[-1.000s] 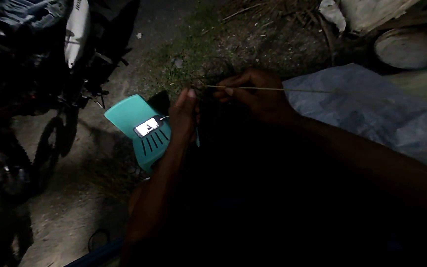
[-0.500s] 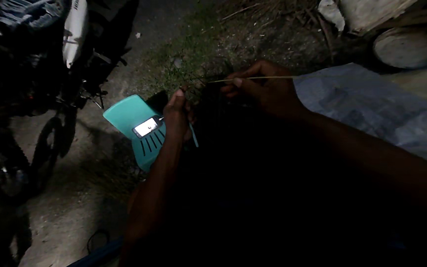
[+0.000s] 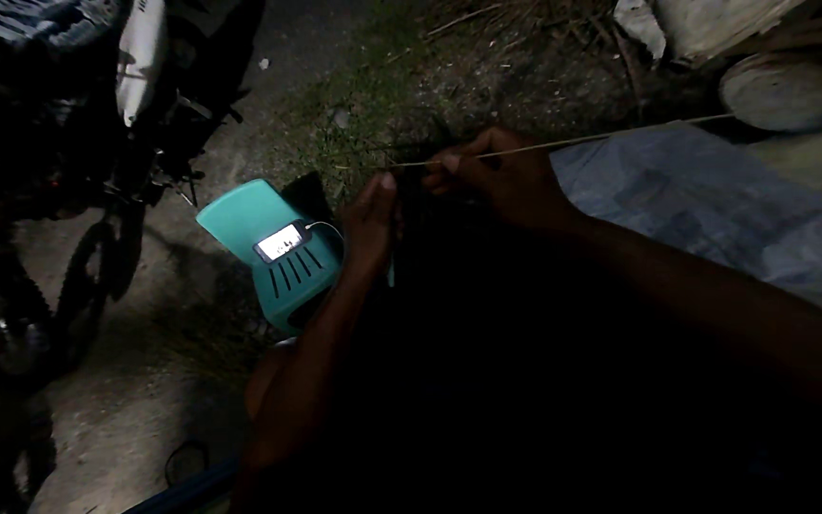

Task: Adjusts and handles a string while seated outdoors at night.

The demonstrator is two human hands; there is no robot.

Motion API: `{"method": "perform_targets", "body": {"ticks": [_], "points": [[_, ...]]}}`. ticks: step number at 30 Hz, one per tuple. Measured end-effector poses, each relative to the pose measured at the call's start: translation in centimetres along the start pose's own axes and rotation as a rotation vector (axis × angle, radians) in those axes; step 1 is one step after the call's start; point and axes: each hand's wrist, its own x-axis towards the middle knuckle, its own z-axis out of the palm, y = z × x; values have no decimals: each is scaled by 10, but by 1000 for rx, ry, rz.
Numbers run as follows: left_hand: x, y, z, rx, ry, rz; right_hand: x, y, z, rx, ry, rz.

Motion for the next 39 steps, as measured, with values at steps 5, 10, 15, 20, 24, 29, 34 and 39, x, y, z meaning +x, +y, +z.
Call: {"method": "perform_targets", "body": {"ticks": [5,10,15,20,24,29,34,39], "points": [[26,-17,-35,-171,171,-130,3,-3,-7,3,25,-15],[9,-1,-7,-408,269,-109,8,3,0,114,137,66],[-11,-8,9,-364,-77,13,6,3,9,97,119,167],[2,-5,-1,-501,-40,-33,1,9,3,98,0,93],[-2,-6,6,-255,4,12,0,11,8,122,39,51],[-9,-6,13,-2,15,33,-3,4,15,82,61,105],[5,-5,-6,-170,99,-18,-1,5,3,142,44,72],[14,-8,-21,-265,86,-78,1,4,-6,97,-26,8]]}}
